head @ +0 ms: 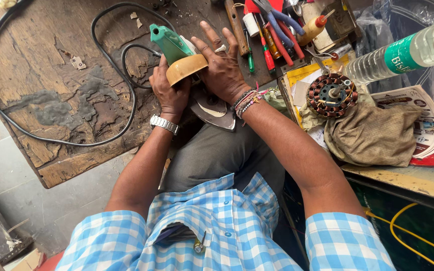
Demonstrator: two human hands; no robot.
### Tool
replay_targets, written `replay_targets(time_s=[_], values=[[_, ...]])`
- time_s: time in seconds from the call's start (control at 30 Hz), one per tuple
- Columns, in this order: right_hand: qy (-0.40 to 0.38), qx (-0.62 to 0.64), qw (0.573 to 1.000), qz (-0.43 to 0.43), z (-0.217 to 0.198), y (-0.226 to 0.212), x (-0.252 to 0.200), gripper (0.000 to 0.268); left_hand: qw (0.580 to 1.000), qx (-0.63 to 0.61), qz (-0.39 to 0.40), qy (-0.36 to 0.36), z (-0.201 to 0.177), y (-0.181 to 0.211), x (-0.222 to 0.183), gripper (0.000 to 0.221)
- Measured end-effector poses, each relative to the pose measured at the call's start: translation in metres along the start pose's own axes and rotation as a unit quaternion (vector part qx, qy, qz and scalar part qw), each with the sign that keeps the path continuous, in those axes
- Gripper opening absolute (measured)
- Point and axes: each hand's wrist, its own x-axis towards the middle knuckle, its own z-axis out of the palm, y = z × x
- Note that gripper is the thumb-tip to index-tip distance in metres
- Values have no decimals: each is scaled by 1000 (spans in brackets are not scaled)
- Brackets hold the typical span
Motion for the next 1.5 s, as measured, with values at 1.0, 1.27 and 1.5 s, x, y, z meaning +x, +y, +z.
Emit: replay_targets(time_s=[1.0,1.27,1.5], values=[[27,-80,995,-45,-23,-4,16,26,998,38,40,44,9,-9,5,81],[25,-2,1000,-5,-12,-2,11,28,999,37,-20,18,10,-7,4,81],[7,-16,1000,-4,-6,-6,0,25,999,33,-30,9,10,-11,-8,80]])
